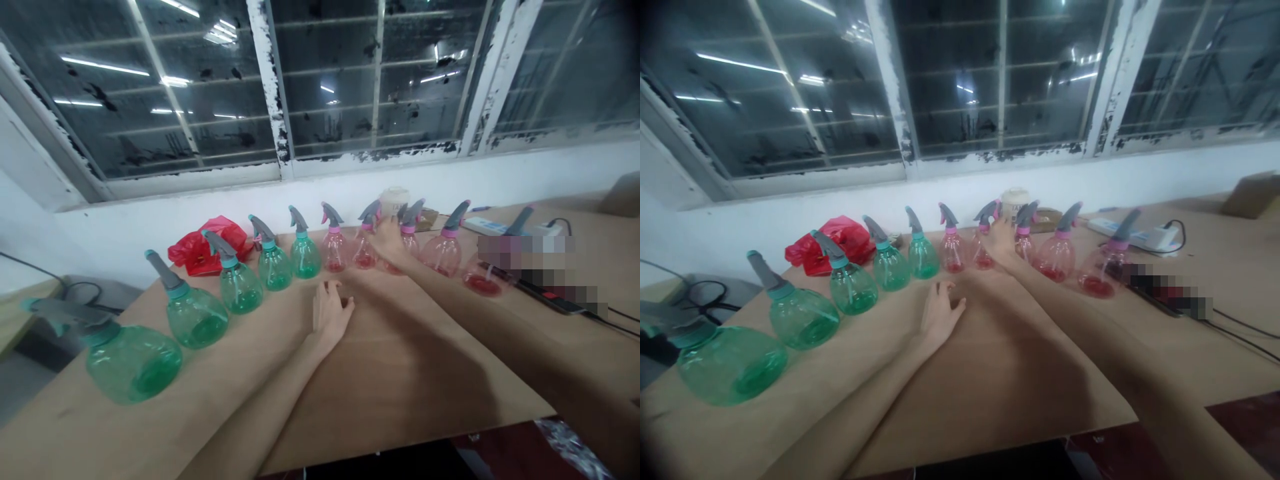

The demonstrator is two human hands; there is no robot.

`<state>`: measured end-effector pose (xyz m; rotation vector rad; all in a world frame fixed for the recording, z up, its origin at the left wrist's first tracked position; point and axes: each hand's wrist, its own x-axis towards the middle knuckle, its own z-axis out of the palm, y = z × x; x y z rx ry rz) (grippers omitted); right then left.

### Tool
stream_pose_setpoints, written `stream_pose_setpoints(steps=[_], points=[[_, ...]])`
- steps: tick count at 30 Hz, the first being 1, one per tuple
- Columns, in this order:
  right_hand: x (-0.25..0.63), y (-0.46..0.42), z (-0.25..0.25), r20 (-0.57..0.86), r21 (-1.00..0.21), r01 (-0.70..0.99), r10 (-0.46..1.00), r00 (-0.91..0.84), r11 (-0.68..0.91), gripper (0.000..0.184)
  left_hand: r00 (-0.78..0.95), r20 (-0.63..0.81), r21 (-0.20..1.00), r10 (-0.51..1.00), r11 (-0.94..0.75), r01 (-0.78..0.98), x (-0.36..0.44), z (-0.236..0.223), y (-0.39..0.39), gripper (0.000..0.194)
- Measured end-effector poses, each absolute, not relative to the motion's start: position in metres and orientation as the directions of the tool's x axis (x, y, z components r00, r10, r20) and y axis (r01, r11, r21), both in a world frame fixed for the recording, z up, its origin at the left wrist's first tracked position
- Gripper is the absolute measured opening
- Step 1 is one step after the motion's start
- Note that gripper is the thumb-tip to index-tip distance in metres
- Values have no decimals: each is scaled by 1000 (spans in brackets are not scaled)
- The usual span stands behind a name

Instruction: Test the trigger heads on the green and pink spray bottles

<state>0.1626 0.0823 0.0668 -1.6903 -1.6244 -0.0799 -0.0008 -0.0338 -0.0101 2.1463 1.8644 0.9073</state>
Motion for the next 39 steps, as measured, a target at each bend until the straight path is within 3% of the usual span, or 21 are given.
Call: stream_pose_setpoints(steps=[3, 7, 15, 18, 23, 28, 31, 35, 39], points=[[158, 89, 69, 482, -465, 885, 849, 215, 39, 59, 47, 343, 490, 938, -221, 844, -1, -10, -34, 31], [155, 88, 73, 407, -444, 895, 885, 227, -25, 52, 51, 352, 492, 935, -231, 839, -1, -9, -34, 30], [162, 62, 83, 319, -412, 911, 938, 135, 9, 45, 39, 343, 539, 938, -231, 810, -1, -12, -33, 28], [170, 43, 83, 315, -424, 902, 947, 64, 80, 42, 34, 346, 563, 938, -237, 792, 2, -10, -36, 32], [190, 4, 83, 333, -457, 812, 916, -223, 363, 27, 49, 366, 606, 929, -278, 745, 12, -2, -50, 58], [205, -30, 86, 315, -578, 579, 812, -492, 575, 27, 125, 345, 703, 930, -345, 622, 23, 4, -67, 79], [211, -42, 89, 275, -677, 443, 761, -588, 587, 25, 181, 359, 737, 916, -397, 548, 27, 4, -73, 79], [215, -47, 88, 252, -746, 379, 758, -601, 548, 26, 211, 344, 768, 915, -403, 498, 27, 3, -75, 77], [211, -46, 81, 299, -801, 330, 811, -502, 499, 54, 197, 328, 786, 924, -382, 486, 28, 6, -74, 76]])
